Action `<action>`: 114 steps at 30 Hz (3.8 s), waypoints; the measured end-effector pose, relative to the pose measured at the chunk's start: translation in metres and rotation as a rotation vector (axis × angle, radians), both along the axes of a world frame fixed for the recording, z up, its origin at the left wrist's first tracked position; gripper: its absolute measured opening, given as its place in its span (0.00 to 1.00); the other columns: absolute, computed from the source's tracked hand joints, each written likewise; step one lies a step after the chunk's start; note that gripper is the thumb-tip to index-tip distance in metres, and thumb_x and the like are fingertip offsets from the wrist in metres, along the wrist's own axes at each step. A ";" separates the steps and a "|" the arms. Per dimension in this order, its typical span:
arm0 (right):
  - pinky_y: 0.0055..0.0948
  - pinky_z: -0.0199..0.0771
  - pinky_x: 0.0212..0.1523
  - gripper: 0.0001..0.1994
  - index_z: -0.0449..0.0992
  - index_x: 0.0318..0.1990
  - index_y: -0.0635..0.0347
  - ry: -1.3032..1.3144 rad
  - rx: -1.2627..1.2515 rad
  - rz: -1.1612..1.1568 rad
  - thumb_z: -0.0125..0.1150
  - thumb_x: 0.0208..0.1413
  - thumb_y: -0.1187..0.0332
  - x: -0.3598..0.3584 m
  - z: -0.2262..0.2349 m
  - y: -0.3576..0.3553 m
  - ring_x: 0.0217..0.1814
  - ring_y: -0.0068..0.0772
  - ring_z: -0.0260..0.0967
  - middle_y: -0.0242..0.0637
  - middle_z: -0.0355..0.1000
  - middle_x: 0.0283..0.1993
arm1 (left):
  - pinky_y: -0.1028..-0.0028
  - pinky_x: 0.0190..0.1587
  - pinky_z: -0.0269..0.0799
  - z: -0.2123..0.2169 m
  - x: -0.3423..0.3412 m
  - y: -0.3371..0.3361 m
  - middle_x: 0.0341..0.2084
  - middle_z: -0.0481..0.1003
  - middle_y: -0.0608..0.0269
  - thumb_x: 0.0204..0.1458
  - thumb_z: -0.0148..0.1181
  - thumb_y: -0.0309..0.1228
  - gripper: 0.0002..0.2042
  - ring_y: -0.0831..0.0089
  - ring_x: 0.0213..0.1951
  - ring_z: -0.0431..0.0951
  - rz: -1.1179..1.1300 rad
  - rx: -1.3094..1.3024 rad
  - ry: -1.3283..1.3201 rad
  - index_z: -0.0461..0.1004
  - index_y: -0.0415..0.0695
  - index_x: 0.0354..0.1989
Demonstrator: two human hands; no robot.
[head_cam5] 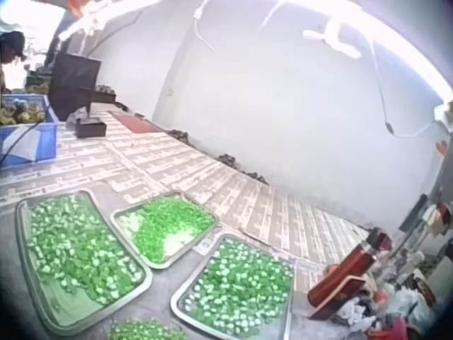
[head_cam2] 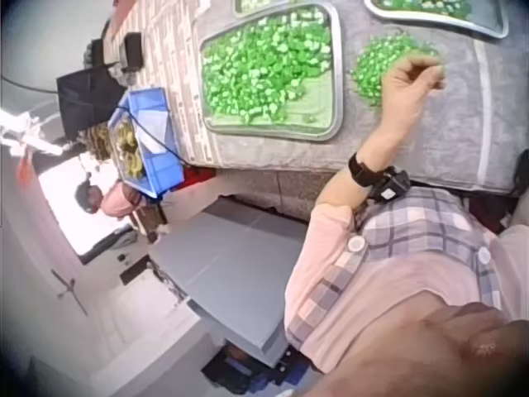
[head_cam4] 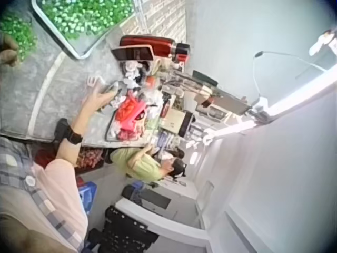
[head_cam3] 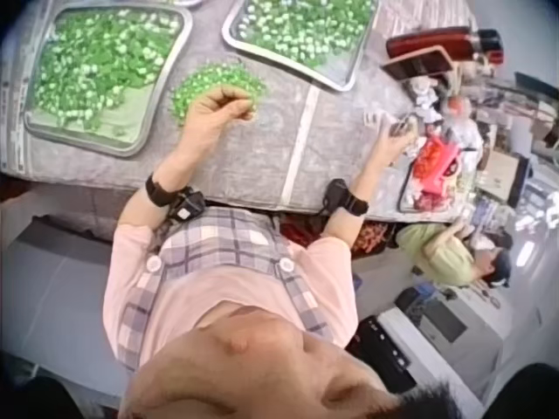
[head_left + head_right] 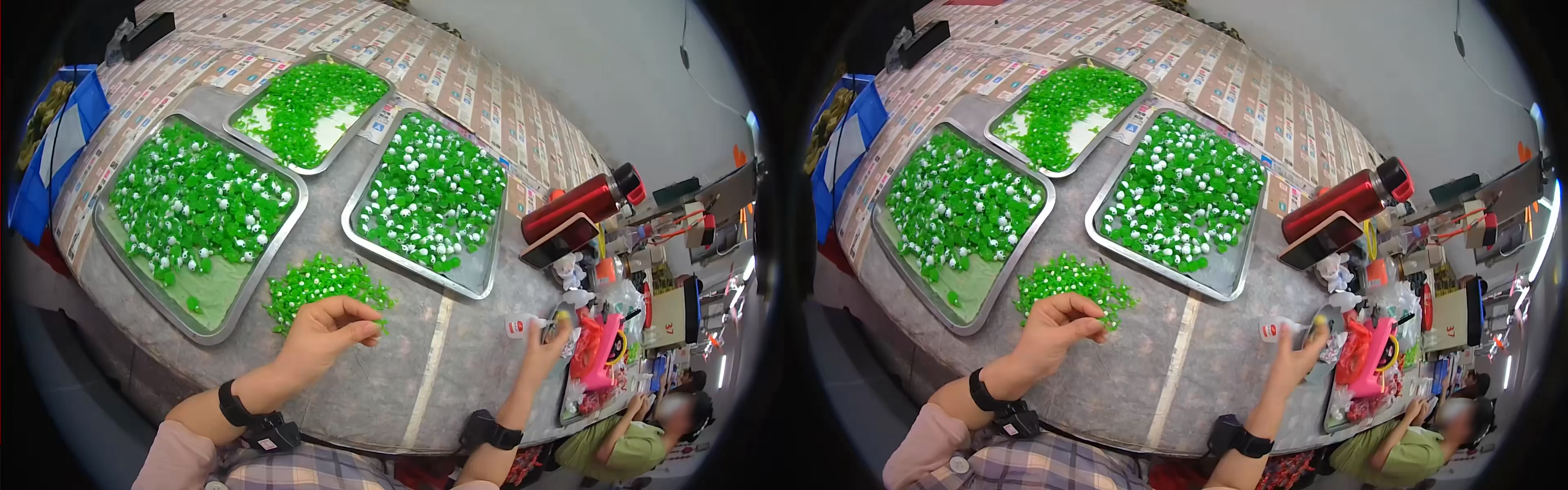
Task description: Assembling small green and white plastic parts, likely for toys or artificial plants, using a glue bottle.
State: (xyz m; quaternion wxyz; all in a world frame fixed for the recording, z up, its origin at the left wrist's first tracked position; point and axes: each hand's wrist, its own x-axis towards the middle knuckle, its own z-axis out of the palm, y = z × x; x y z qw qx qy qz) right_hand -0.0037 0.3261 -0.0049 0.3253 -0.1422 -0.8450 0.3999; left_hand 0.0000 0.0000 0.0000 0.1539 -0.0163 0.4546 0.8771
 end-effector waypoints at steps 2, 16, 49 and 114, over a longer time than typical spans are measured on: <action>0.23 0.59 0.37 0.17 0.64 0.41 0.62 0.173 0.492 -0.268 0.58 0.40 0.74 -0.007 0.039 -0.034 0.36 0.30 0.60 0.37 0.63 0.39 | 0.80 0.32 0.68 -0.001 0.001 0.000 0.25 0.72 0.62 0.44 0.53 0.23 0.06 0.78 0.27 0.71 0.002 -0.011 -0.006 0.70 0.36 0.31; 0.22 0.63 0.28 0.10 0.69 0.28 0.63 -0.284 0.180 0.393 0.61 0.36 0.70 -0.095 -0.004 -0.115 0.28 0.24 0.65 0.33 0.67 0.25 | 0.79 0.30 0.69 -0.001 -0.003 0.003 0.22 0.71 0.61 0.43 0.54 0.22 0.05 0.76 0.25 0.72 0.023 -0.003 -0.001 0.69 0.36 0.29; 0.19 0.68 0.35 0.09 0.69 0.33 0.67 -0.346 -0.682 0.820 0.57 0.41 0.80 0.009 0.027 -0.159 0.34 0.24 0.68 0.36 0.70 0.31 | 0.82 0.33 0.69 -0.001 0.003 0.005 0.26 0.71 0.63 0.45 0.52 0.23 0.06 0.79 0.30 0.71 -0.053 -0.076 0.020 0.70 0.36 0.32; 0.26 0.63 0.32 0.06 0.71 0.28 0.64 -0.278 0.215 0.592 0.57 0.38 0.75 -0.021 0.029 -0.104 0.31 0.36 0.66 0.40 0.69 0.28 | 0.78 0.27 0.65 0.040 -0.023 -0.033 0.23 0.72 0.64 0.44 0.53 0.29 0.08 0.78 0.24 0.71 -0.024 -0.877 0.454 0.72 0.43 0.32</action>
